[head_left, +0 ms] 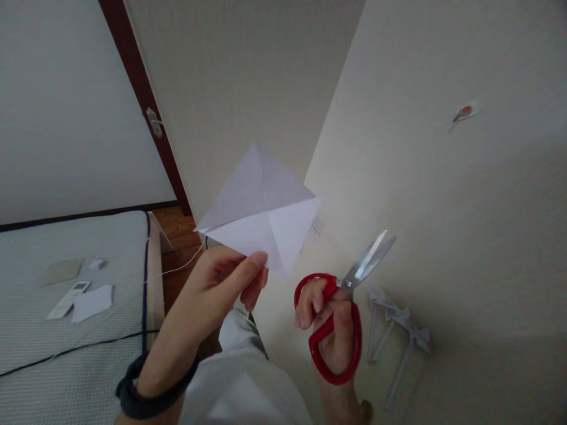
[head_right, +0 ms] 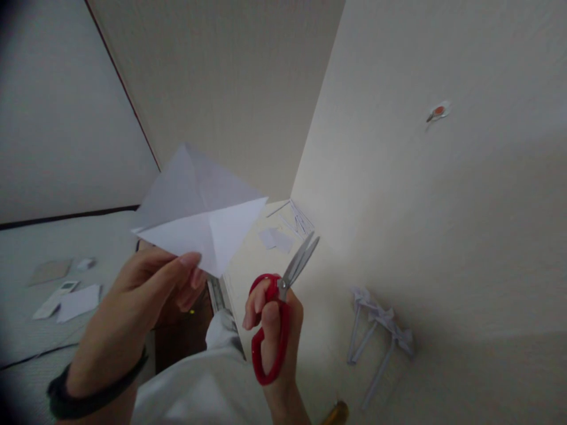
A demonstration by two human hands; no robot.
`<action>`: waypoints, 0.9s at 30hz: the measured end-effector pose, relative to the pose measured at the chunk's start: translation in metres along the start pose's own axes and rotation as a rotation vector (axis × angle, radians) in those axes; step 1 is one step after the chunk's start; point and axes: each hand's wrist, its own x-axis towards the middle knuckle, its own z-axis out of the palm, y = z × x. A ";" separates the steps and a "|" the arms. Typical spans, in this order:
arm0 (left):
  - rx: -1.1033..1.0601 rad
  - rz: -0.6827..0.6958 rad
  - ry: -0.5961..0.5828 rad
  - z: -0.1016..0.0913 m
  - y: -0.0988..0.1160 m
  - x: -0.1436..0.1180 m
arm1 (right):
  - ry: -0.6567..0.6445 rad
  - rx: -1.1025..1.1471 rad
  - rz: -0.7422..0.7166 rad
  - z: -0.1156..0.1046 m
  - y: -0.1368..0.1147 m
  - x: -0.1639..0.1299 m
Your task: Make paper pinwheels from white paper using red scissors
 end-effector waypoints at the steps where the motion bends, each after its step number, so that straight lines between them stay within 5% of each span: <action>1: -0.021 0.005 0.017 -0.001 -0.002 -0.001 | -0.019 0.005 0.020 0.001 0.003 -0.002; 4: -0.091 0.020 0.064 -0.002 -0.006 -0.003 | -0.077 -0.025 0.089 0.003 0.008 -0.007; 9: -0.126 -0.005 0.050 -0.003 -0.009 -0.004 | -0.388 -0.043 0.319 0.001 0.002 -0.008; 13: -0.076 -0.015 0.039 -0.006 -0.011 -0.004 | -0.545 -0.213 0.352 0.000 -0.010 -0.010; 20: 0.161 0.129 0.146 -0.010 -0.015 -0.005 | -0.503 -0.292 0.390 0.008 -0.024 -0.016; 27: 0.246 0.060 0.178 -0.008 -0.005 -0.008 | -0.608 -0.263 0.396 0.009 -0.018 -0.003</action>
